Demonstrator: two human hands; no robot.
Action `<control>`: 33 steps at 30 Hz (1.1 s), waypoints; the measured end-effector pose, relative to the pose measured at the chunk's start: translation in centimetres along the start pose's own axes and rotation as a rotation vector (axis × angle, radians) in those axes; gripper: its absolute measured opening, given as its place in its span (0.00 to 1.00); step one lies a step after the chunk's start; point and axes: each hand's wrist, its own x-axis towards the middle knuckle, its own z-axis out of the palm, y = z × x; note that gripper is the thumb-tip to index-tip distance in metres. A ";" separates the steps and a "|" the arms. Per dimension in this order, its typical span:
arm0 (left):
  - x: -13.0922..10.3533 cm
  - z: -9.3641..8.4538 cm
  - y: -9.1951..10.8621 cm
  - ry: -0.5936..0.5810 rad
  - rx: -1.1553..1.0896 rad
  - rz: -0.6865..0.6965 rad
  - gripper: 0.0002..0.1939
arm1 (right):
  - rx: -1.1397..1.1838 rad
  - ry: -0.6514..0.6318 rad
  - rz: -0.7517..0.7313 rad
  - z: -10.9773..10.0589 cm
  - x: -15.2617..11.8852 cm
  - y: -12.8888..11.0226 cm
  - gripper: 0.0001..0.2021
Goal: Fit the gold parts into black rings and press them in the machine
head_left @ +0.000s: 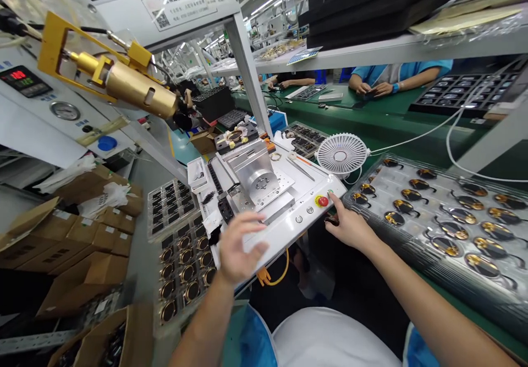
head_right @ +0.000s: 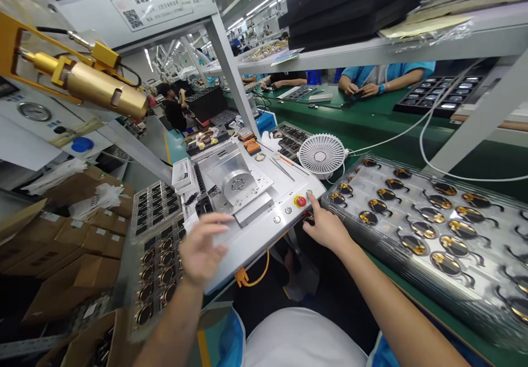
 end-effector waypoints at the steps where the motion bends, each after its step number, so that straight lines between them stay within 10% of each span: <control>1: -2.2 1.9 -0.3 -0.044 -0.088 -0.110 0.10 | 0.012 0.009 0.002 -0.2 0.0 0.1 0.42; 7: -10.1 9.7 -1.5 -0.197 -0.582 -0.819 0.23 | 0.598 -0.091 -0.167 1.4 -3.7 0.6 0.39; 11: -11.4 10.7 -2.1 -0.118 -0.910 -0.891 0.32 | 0.958 -0.132 -0.352 4.4 -7.6 -1.2 0.42; 17: -10.9 11.8 -2.1 -0.006 -1.126 -0.943 0.29 | 0.913 0.047 -0.387 5.7 -9.2 -2.7 0.39; 22: -10.5 12.0 -1.8 0.074 -1.019 -1.018 0.26 | 0.465 0.140 -0.557 0.0 -5.4 -0.8 0.33; 27: -10.9 11.0 -1.9 -0.008 -0.891 -0.978 0.26 | -0.093 0.337 0.123 -10.2 4.2 4.1 0.15; 33: -13.8 10.2 -2.3 -0.019 -0.726 -0.950 0.26 | -0.355 0.217 0.382 -15.2 10.3 8.2 0.16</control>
